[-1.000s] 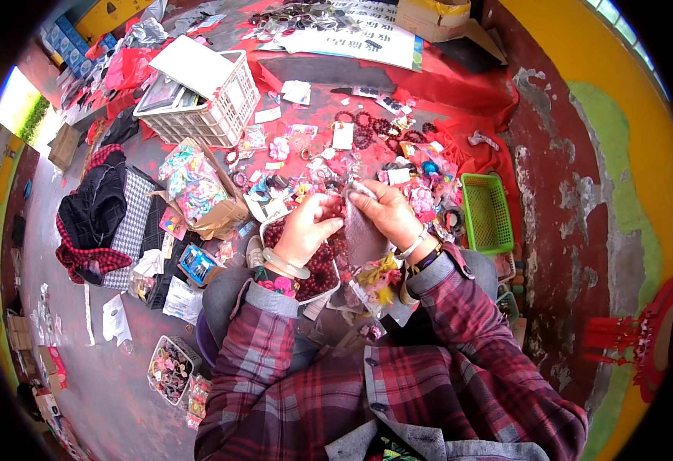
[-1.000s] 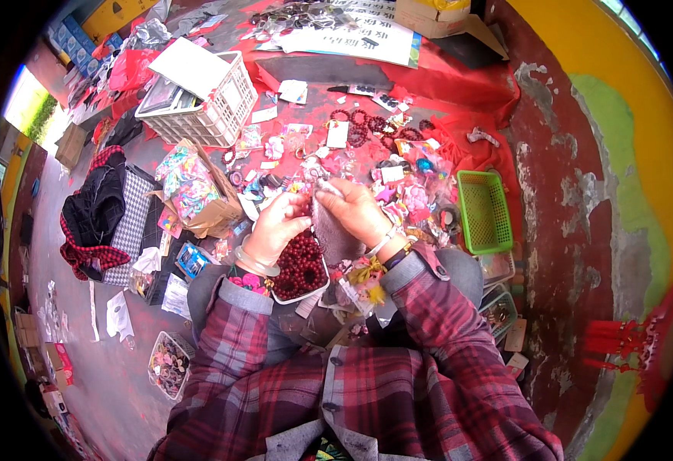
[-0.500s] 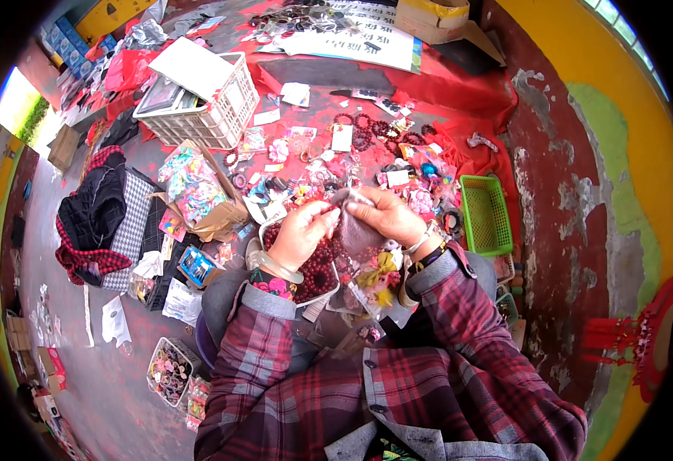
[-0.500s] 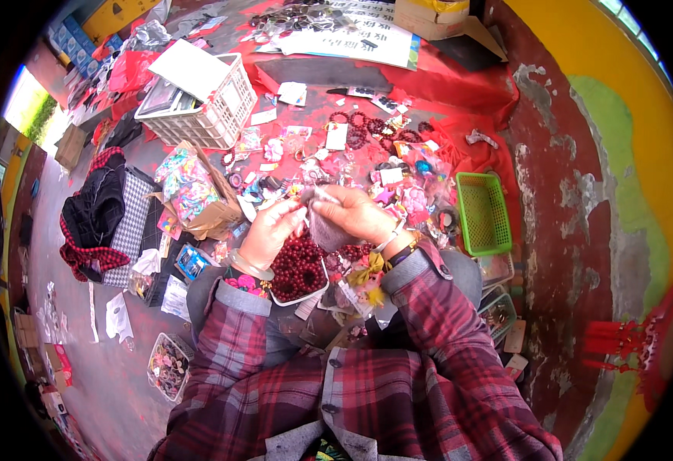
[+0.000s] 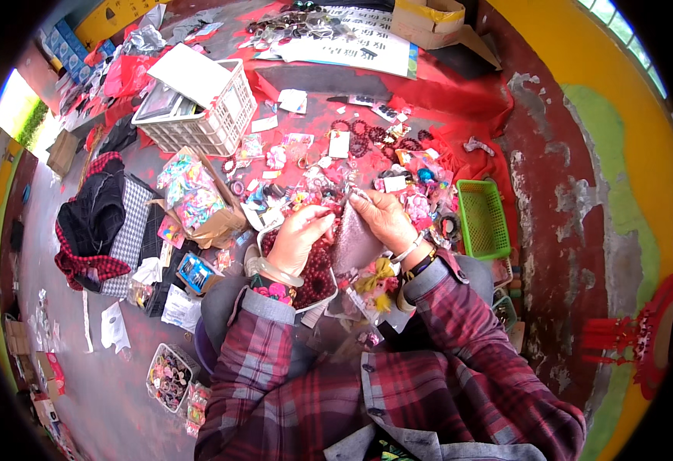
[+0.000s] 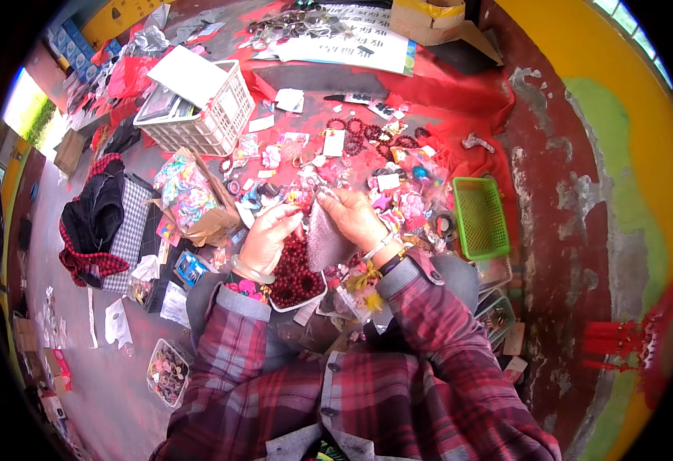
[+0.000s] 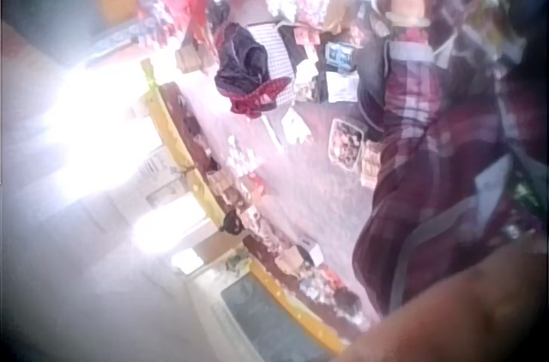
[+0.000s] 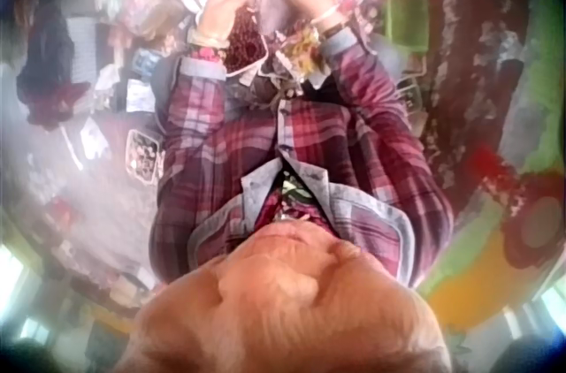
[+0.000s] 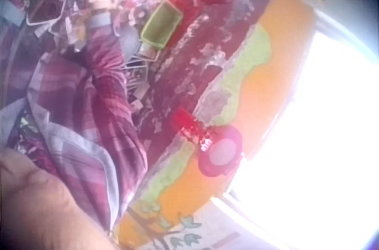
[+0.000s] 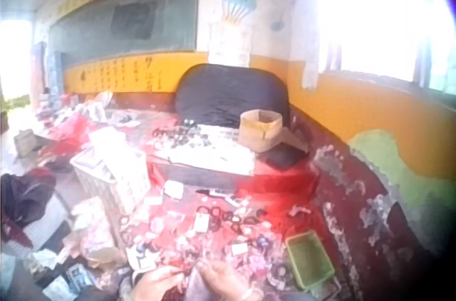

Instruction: The person sits on a low stool and cleans red beaded bracelets using a white cloth. They pick up a bracelet, wipe it thoroughly with the cloth, and place it back into a container filled with similar beads.

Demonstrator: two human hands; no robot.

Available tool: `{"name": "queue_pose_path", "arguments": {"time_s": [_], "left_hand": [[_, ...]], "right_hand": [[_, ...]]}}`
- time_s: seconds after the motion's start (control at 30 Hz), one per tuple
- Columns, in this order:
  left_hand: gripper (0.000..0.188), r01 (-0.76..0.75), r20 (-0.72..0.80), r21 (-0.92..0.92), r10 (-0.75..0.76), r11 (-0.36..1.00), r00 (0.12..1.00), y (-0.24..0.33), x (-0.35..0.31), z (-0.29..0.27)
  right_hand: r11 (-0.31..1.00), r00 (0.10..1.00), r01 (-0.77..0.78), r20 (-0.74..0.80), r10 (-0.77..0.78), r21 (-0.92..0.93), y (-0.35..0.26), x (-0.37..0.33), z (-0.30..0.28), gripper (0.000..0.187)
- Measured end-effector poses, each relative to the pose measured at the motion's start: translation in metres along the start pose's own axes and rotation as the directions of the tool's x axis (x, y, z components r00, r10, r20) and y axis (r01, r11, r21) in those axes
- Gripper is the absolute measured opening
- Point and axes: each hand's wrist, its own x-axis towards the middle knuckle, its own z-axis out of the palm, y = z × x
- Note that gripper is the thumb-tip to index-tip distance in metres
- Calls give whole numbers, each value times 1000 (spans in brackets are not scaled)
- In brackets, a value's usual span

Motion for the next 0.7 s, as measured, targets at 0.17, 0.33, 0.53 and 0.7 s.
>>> {"name": "queue_pose_path", "arguments": {"time_s": [0.17, 0.33, 0.53, 0.7], "left_hand": [[16, -48, -4, 255, 51, 966, 999, -7, 2, -5], [15, -2, 54, 250, -12, 968, 998, -16, 1, -7], [19, 42, -9, 166, -41, 985, 999, -12, 2, -1], [22, 21, -4, 71, -20, 997, 1000, -5, 0, 2]], "right_hand": [[999, 981, 33, 189, -38, 30, -6, -4, 0, 28], [959, 978, 135, 187, -89, -249, -12, -5, 4, 23], [924, 990, 137, 10, -142, -357, -17, -7, 7, 25], [975, 998, 0, -63, -15, -224, -1, -2, 0, 30]]}}
